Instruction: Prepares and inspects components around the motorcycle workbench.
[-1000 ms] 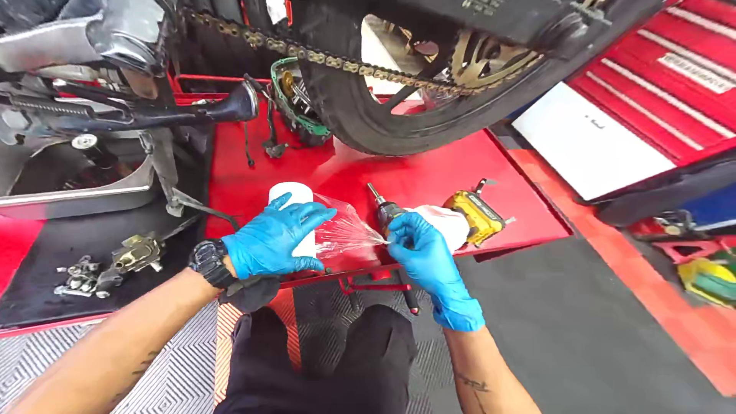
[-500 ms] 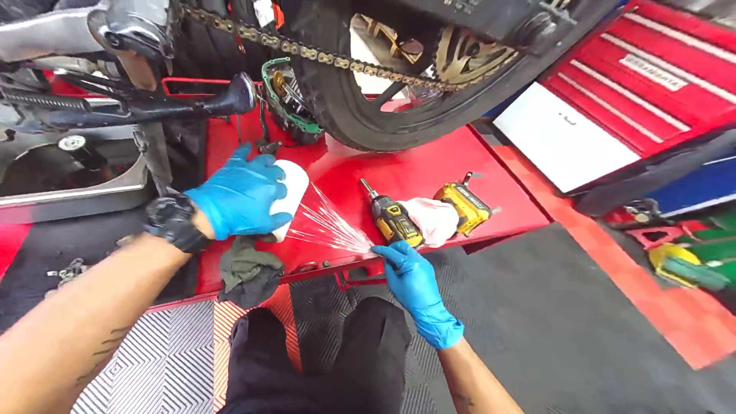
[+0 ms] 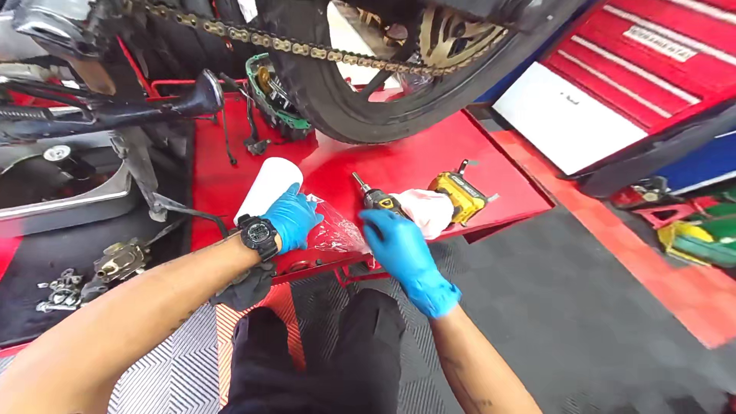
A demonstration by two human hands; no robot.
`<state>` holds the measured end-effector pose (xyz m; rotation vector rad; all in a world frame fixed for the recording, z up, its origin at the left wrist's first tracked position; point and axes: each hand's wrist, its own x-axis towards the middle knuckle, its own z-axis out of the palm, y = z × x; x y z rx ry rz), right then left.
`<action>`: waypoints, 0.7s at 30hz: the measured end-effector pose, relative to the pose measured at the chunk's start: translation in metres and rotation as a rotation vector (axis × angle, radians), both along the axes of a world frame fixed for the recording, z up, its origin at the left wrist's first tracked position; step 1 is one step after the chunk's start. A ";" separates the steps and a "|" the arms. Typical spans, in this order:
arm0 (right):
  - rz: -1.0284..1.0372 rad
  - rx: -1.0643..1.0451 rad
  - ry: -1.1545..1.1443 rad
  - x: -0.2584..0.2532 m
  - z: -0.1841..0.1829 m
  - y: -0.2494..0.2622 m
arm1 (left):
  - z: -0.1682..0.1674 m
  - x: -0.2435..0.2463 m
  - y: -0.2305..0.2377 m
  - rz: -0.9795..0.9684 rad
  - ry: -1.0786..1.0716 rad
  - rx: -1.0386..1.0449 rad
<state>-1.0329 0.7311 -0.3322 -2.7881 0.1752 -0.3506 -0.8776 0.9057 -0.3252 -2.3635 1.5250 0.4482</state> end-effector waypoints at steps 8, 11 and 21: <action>-0.200 -0.164 0.448 0.058 0.008 0.022 | 0.000 -0.001 0.015 0.023 0.024 -0.069; -0.287 -0.253 0.370 0.040 0.030 0.008 | -0.004 -0.001 0.014 0.020 0.035 -0.055; 0.252 -0.232 0.138 0.047 0.005 -0.027 | -0.006 0.009 0.009 0.001 0.027 -0.009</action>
